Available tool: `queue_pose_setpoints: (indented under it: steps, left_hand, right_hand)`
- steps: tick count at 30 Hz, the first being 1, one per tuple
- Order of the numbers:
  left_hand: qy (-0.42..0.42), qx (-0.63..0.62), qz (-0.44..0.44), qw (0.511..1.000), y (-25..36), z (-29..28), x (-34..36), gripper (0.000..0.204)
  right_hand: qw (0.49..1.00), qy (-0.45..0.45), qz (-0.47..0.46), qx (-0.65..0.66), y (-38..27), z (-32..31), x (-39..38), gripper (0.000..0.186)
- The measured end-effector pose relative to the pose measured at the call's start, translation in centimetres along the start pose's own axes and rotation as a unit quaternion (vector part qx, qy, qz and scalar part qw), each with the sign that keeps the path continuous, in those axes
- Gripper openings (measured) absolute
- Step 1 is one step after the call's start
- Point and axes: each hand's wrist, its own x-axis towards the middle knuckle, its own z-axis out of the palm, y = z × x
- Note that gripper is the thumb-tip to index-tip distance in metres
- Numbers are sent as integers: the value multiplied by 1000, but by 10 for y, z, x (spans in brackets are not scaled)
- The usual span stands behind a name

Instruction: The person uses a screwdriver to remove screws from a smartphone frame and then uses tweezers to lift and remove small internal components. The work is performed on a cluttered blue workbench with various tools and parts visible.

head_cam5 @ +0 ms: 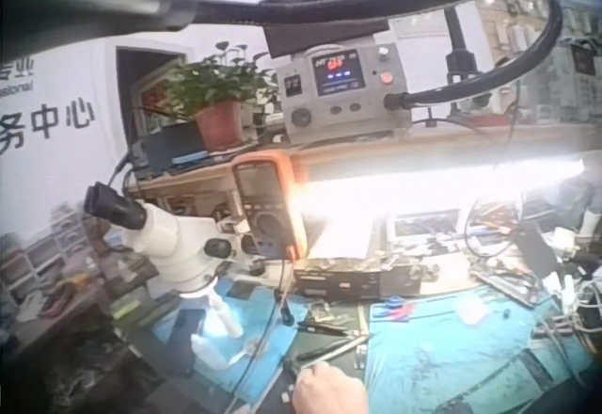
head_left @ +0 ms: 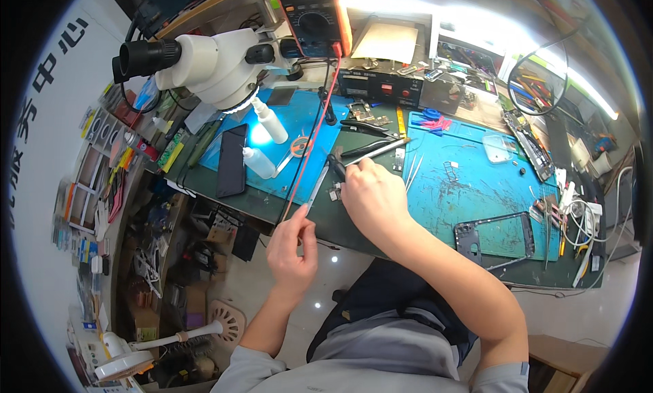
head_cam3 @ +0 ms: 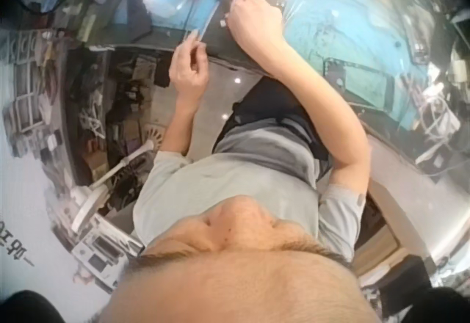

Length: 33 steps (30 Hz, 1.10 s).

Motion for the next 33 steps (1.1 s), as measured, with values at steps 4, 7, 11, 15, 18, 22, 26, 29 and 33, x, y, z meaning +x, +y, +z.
queue_pose_setpoints:
  steps: [4,7,11,15,18,22,26,29,33]
  left_hand:
    - [-6,-14,5,1000,-5,-3,-5,42]
    - [-23,-34,38,998,3,4,0,41]
    - [-48,-82,69,993,19,24,2,40]
    - [-76,-151,108,980,45,51,7,42]
    - [-103,-183,139,968,61,68,12,45]
    - [-150,-189,151,959,89,88,18,50]
    - [-191,-176,155,953,101,96,19,54]
    - [-207,-180,162,948,108,96,21,56]
    - [-211,-170,180,946,112,100,22,59]
  right_hand:
    - [976,40,55,208,15,-32,-25,22]
    - [924,36,90,370,36,-77,-76,28]
    - [887,66,207,408,61,-119,-149,36]
    - [867,150,317,355,78,-138,-227,35]
    - [822,212,354,392,87,-139,-271,36]
    - [804,248,369,396,92,-131,-296,39]
    - [801,234,363,414,97,-127,-297,40]
    - [799,210,348,444,100,-128,-289,45]
    - [784,193,323,494,103,-130,-278,52]
